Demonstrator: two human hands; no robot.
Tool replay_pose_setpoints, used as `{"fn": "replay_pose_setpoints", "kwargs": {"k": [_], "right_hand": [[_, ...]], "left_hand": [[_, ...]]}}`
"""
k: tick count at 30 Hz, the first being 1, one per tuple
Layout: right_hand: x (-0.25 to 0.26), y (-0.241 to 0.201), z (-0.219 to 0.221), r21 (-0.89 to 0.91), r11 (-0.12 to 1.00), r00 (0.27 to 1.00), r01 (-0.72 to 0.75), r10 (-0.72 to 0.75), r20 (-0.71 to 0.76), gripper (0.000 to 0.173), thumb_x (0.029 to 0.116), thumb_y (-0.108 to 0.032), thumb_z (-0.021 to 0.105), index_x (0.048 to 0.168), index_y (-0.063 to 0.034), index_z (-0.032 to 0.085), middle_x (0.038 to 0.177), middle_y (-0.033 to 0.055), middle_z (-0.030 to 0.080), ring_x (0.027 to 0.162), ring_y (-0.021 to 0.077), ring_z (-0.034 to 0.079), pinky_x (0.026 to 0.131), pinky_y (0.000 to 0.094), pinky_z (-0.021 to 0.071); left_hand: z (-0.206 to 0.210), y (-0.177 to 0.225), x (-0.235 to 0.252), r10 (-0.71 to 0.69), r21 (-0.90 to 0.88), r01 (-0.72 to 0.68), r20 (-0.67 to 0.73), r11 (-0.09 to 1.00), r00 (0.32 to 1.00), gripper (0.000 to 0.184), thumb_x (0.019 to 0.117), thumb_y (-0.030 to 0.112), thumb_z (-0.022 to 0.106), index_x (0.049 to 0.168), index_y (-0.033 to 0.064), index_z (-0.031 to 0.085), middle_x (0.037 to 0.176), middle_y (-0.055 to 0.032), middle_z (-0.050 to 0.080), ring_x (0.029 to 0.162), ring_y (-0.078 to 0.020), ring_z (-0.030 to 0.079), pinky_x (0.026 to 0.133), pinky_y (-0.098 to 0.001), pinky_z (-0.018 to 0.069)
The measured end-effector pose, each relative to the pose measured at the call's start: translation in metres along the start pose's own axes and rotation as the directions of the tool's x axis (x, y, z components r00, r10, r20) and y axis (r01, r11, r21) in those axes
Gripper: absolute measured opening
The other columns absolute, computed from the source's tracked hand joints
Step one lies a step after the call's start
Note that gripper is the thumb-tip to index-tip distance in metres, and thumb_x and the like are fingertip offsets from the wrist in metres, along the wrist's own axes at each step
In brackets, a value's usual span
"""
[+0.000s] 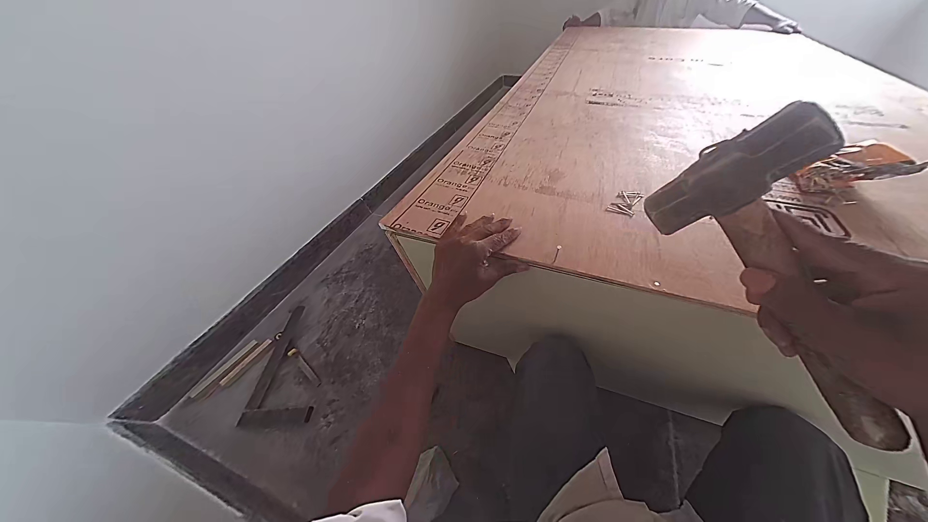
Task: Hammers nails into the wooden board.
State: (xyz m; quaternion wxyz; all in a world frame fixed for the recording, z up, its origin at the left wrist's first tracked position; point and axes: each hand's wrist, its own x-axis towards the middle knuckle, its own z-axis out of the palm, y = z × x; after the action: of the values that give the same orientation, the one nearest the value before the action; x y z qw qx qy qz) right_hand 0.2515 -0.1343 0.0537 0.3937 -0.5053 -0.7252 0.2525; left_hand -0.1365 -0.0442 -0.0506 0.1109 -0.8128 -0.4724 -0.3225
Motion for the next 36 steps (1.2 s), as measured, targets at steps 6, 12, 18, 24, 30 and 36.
{"fn": "replay_pose_setpoints", "kwargs": {"k": [6, 12, 18, 24, 30, 36], "right_hand": [[-0.001, 0.009, 0.007, 0.069, 0.996, 0.998, -0.062, 0.063, -0.014, 0.049, 0.0938, -0.051, 0.066, 0.134, -0.0222, 0.064, 0.075, -0.0041, 0.066, 0.049, 0.0082, 0.061, 0.042, 0.0230, 0.0537], [0.012, 0.001, 0.017, 0.057, 0.998, 0.999, -0.006, 0.003, 0.048, 0.033, 0.0995, -0.052, 0.057, 0.099, -0.0204, 0.066, 0.069, -0.0068, 0.063, 0.049, 0.0063, 0.060, 0.043, 0.0207, 0.0523], [0.041, -0.032, 0.018, -0.148, 0.980, 0.983, 0.136, -0.115, 0.145, 0.036, 0.1017, -0.054, 0.051, 0.110, -0.0209, 0.063, 0.070, -0.0054, 0.062, 0.047, 0.0074, 0.057, 0.040, 0.0238, 0.0496], [0.067, -0.056, 0.017, -0.243, 0.935, 0.965, 0.257, -0.260, 0.022, 0.038, 0.1026, -0.055, 0.051, 0.106, -0.0195, 0.062, 0.066, -0.0069, 0.057, 0.047, 0.0070, 0.055, 0.037, 0.0270, 0.0463], [0.067, -0.053, 0.049, -0.557, 0.811, 0.943, 0.181, 0.017, 0.331, 0.034, 0.1055, -0.040, 0.055, 0.086, -0.0125, 0.055, 0.057, -0.0003, 0.048, 0.047, 0.0138, 0.050, 0.043, 0.0334, 0.0402], [0.066, -0.053, 0.018, -0.251, 0.948, 0.979, 0.195, -0.173, 0.105, 0.040, 0.1037, -0.055, 0.048, 0.094, -0.0180, 0.060, 0.060, -0.0047, 0.056, 0.043, 0.0096, 0.055, 0.035, 0.0290, 0.0472]], "left_hand": [[0.013, -0.008, -0.006, 0.044, 0.039, -0.041, -0.080, 0.998, 0.996, 0.054, 0.1010, 0.060, 0.049, 0.130, 0.0223, 0.073, 0.138, -0.0009, 0.068, 0.133, -0.0286, 0.060, 0.111, -0.0541, 0.0440], [0.022, -0.012, -0.007, 0.090, 0.095, -0.075, -0.161, 0.993, 0.983, 0.058, 0.1025, 0.063, 0.041, 0.127, 0.0233, 0.074, 0.135, -0.0005, 0.070, 0.130, -0.0272, 0.062, 0.106, -0.0520, 0.0474], [0.030, -0.013, -0.009, 0.110, 0.152, -0.074, -0.244, 0.986, 0.963, 0.068, 0.0979, 0.072, 0.040, 0.122, 0.0207, 0.077, 0.131, -0.0020, 0.072, 0.124, -0.0268, 0.066, 0.101, -0.0491, 0.0500], [0.049, -0.017, -0.007, 0.161, 0.206, -0.072, -0.458, 0.976, 0.874, 0.071, 0.0993, 0.071, 0.035, 0.111, 0.0165, 0.079, 0.118, -0.0046, 0.076, 0.113, -0.0241, 0.069, 0.095, -0.0427, 0.0474], [0.049, -0.015, -0.009, 0.127, 0.164, -0.059, -0.447, 0.985, 0.885, 0.072, 0.1003, 0.070, 0.034, 0.110, 0.0144, 0.079, 0.119, -0.0061, 0.076, 0.115, -0.0261, 0.067, 0.096, -0.0444, 0.0457], [0.052, -0.017, -0.007, 0.140, 0.174, -0.065, -0.465, 0.983, 0.874, 0.071, 0.0999, 0.071, 0.035, 0.111, 0.0164, 0.079, 0.120, -0.0043, 0.076, 0.115, -0.0232, 0.068, 0.096, -0.0436, 0.0454]]}}
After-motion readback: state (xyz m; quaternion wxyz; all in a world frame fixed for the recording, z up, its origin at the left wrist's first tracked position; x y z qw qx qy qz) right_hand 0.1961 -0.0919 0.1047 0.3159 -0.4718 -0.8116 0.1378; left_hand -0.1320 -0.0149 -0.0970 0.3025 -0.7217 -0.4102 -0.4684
